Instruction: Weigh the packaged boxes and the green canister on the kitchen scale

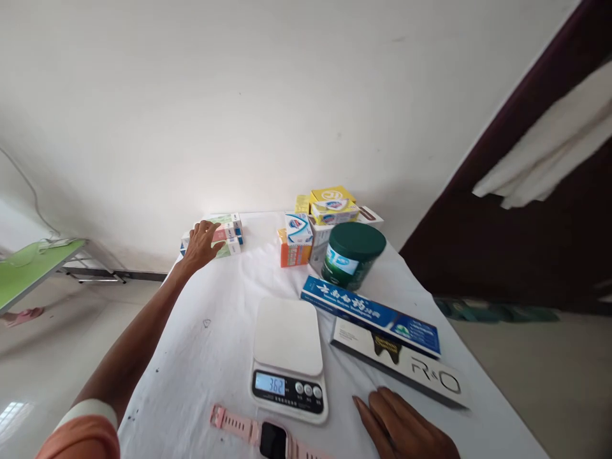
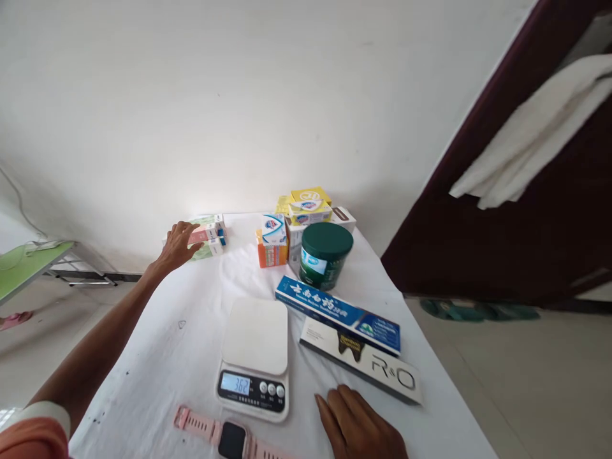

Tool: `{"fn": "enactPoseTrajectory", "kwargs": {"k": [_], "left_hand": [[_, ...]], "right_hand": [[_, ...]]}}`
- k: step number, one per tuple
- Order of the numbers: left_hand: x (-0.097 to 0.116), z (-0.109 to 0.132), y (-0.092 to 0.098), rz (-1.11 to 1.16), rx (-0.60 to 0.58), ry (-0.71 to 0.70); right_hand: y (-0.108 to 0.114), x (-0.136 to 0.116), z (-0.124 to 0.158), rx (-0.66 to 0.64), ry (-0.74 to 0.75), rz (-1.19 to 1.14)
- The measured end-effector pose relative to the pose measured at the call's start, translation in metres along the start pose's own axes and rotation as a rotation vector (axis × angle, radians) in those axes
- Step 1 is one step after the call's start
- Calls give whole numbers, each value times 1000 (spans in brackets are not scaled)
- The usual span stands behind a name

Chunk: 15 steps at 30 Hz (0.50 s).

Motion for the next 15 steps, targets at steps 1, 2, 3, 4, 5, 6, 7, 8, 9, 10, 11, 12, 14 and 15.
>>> {"fn": "enactPoseTrajectory", "kwargs": {"k": [1, 2, 3, 4, 5, 6, 7, 8, 9, 10, 11, 12, 14, 15], "left_hand": [[25, 8, -2, 36, 14, -90], [54, 18, -6, 81, 17, -190], [85, 28, -12, 130, 2, -288], [117, 39, -18, 180, -22, -378], [147, 49, -26, 225, -60, -454], [176, 57, -35, 262, -112, -517], [203, 64, -46, 285, -175, -568], [227, 69, -59, 289, -245, -607], [247, 71, -73, 271, -315, -628], [262, 71, -88, 232, -387, -629], [273, 69, -103, 180, -458, -616], [280, 66, -117, 124, -518, -594], [288, 60, -138, 32, -612, -551], [291, 57, -145, 5, -643, -536]], "right_hand": [[1, 2, -4, -6, -69, -17], [2, 4, -6, -19, -122, -31], [-1, 2, -8, -53, -142, -44], [-3, 1, -9, -77, -149, -53], [-3, 0, -10, -88, -156, -55], [-4, 0, -9, -101, -161, -53], [-5, 0, -9, -109, -165, -49], [-5, 1, -8, -115, -167, -45], [-5, 1, -7, -119, -168, -42], [-5, 1, -6, -121, -170, -41], [-5, 1, -6, -122, -170, -41], [-5, 1, -5, -120, -172, -42], [-4, 1, -5, -115, -177, -41], [-4, 1, -5, -113, -180, -38]]}}
Point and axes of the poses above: each hand's wrist, its own z-axis away from the middle knuckle, its own y-axis out of the back of the hand, x = y × z, the point moved 10 cm from there along -z, towards the middle knuckle, and after that the axes turned 14 degrees about z, right-handed, at the moved point
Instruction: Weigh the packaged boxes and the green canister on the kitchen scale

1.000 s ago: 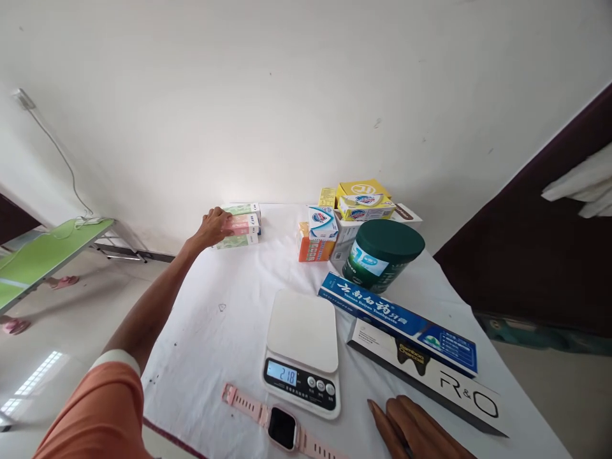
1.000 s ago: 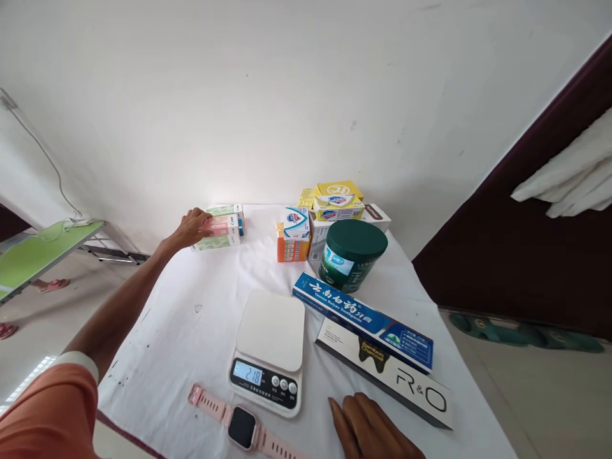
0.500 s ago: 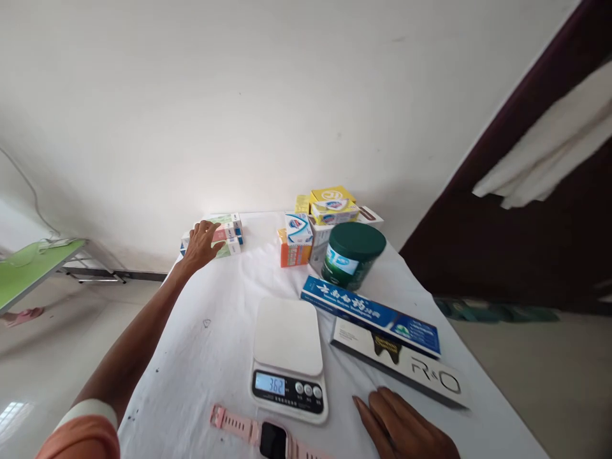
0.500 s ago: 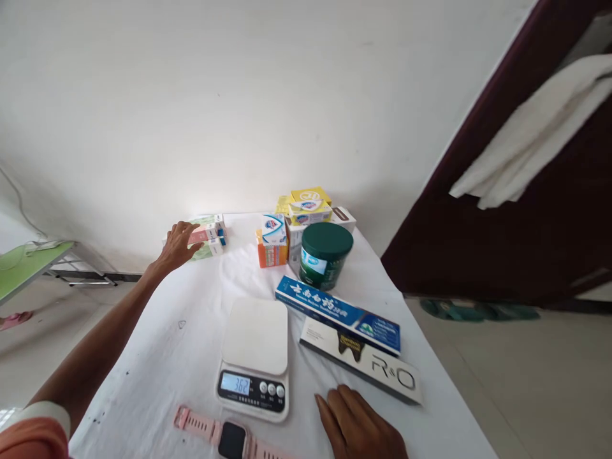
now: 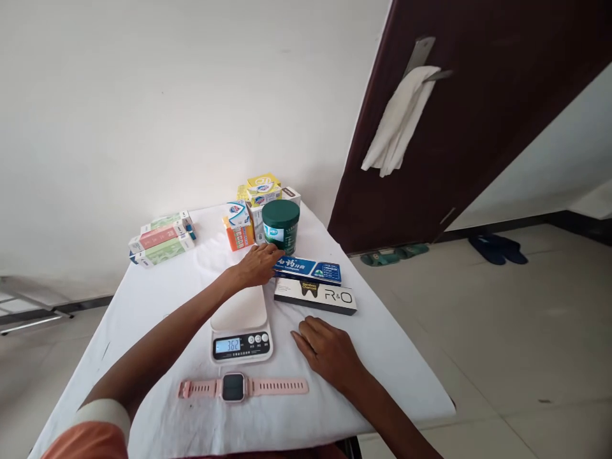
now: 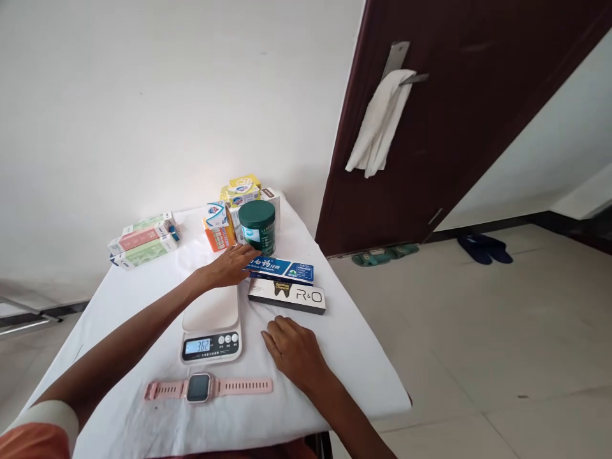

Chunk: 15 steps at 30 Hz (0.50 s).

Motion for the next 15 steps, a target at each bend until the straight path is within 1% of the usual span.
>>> {"fn": "enactPoseTrajectory", "kwargs": {"k": [4, 7, 11, 15], "left_hand": [[0, -13, -6, -6, -66, 27], [1, -17, -7, 4, -75, 15], [4, -18, -3, 1, -25, -7], [14, -15, 12, -47, 88, -53]], "right_hand": [[0, 1, 0, -17, -9, 4], [-2, 2, 1, -51, -20, -4], [-5, 3, 1, -74, -36, -3], [-4, 2, 0, -67, -25, 14]]}}
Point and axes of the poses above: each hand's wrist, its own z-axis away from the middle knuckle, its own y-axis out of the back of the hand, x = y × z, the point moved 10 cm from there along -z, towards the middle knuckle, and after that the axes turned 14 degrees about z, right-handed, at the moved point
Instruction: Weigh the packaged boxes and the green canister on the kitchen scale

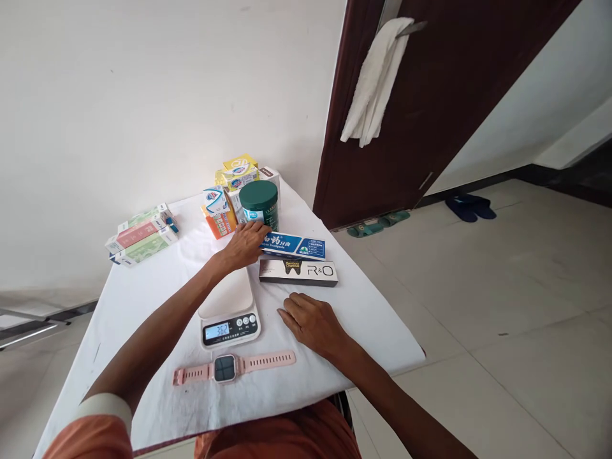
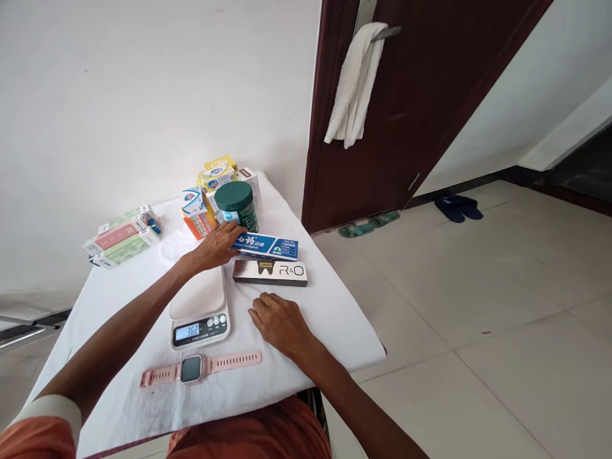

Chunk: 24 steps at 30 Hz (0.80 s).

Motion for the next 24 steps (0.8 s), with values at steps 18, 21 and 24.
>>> {"fn": "enactPoseTrajectory", "kwargs": {"k": [18, 21, 24], "left_hand": [[-50, 192, 65, 161, 205, 184], [-63, 206, 40, 199, 158, 226], [-67, 208, 25, 266, 145, 246]], "right_hand": [[-4, -2, 1, -4, 19, -10], [-1, -3, 0, 5, 27, -8], [4, -5, -1, 53, 48, -14]]}}
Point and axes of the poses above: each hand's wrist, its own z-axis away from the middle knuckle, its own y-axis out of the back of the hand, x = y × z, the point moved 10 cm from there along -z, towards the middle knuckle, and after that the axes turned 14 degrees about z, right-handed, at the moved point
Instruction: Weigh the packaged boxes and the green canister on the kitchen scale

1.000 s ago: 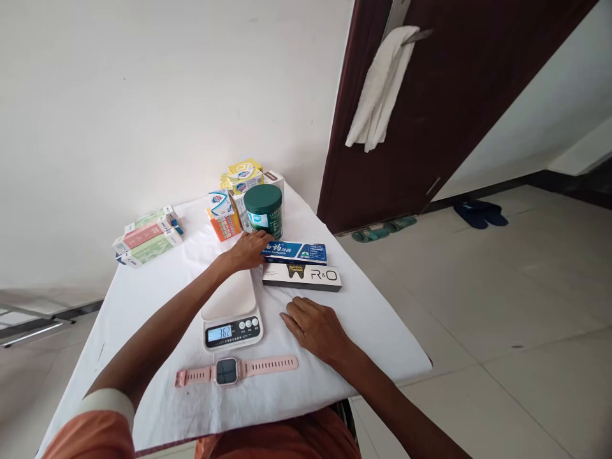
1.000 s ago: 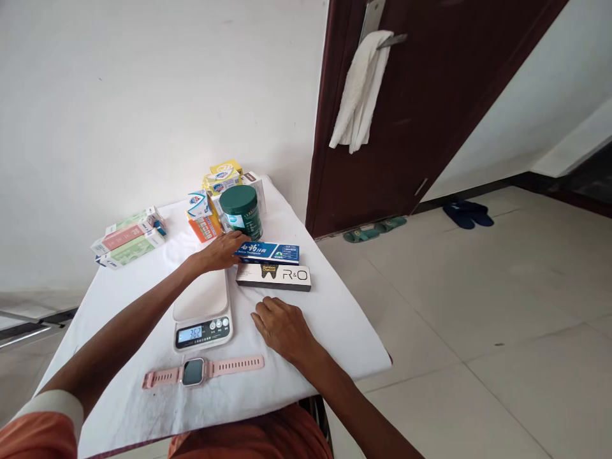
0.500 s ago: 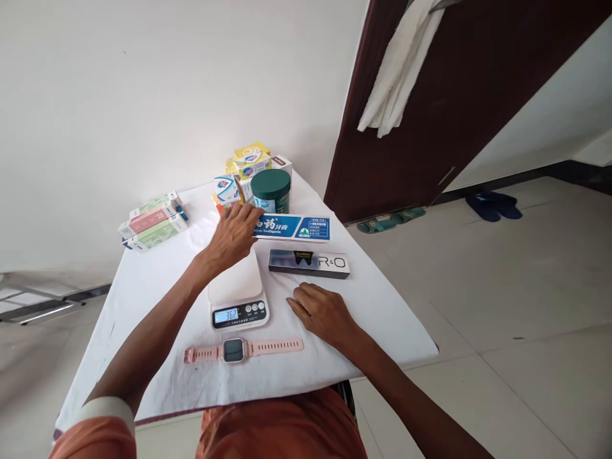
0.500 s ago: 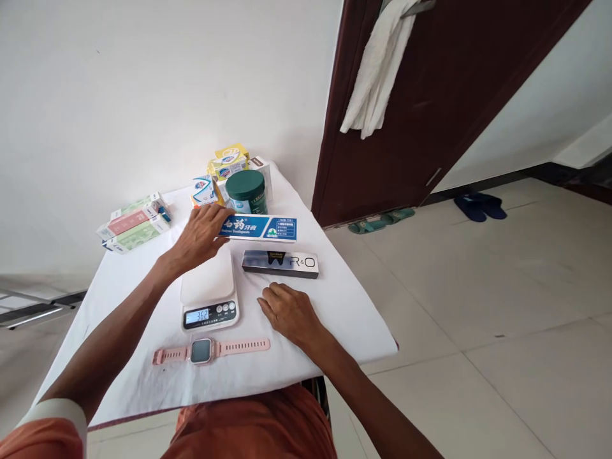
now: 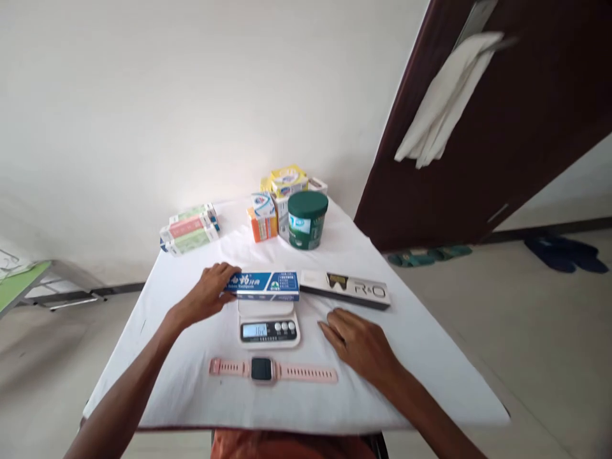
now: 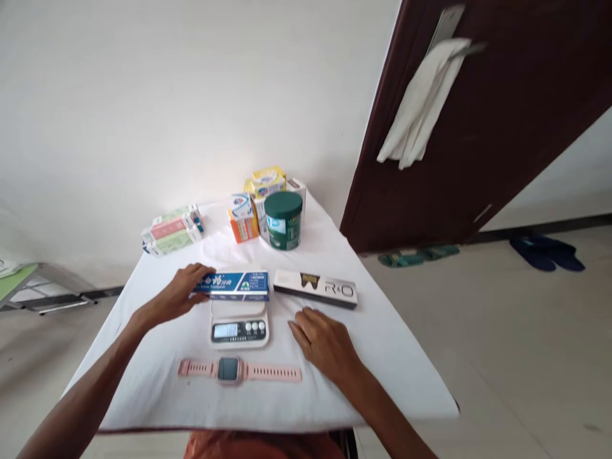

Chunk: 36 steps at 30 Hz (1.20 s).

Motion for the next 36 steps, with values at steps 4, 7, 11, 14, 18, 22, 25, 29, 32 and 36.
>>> {"fn": "enactPoseTrajectory", "kwargs": {"k": [4, 7, 11, 14, 18, 22, 25, 29, 32, 36], "left_hand": [[6, 2, 1, 86, 4, -27], [3, 13, 18, 198, 194, -35], [-43, 61, 44, 344, 820, 122], [-70, 86, 29, 336, 979, 239], [-75, 83, 12, 337, 918, 248], [-69, 81, 14, 342, 928, 217], [-68, 84, 18, 292, 955, 200], [-68, 86, 19, 229, 938, 166], [-59, 81, 17, 168, 886, 107], [-27, 65, 14, 83, 743, -10]], "right_hand": [[0, 0, 0, 38, 13, 22], [1, 0, 0, 45, 21, 27], [3, 0, 0, 36, 23, 8], [3, 0, -1, 19, 18, -1], [4, -2, -3, 0, 17, -6], [3, -2, -2, -20, 9, -6], [1, 0, -1, -30, -5, -10], [0, 0, 0, -12, 2, -4], [1, 0, 0, 5, 9, 9], [2, 0, 0, -4, 5, -2]]}}
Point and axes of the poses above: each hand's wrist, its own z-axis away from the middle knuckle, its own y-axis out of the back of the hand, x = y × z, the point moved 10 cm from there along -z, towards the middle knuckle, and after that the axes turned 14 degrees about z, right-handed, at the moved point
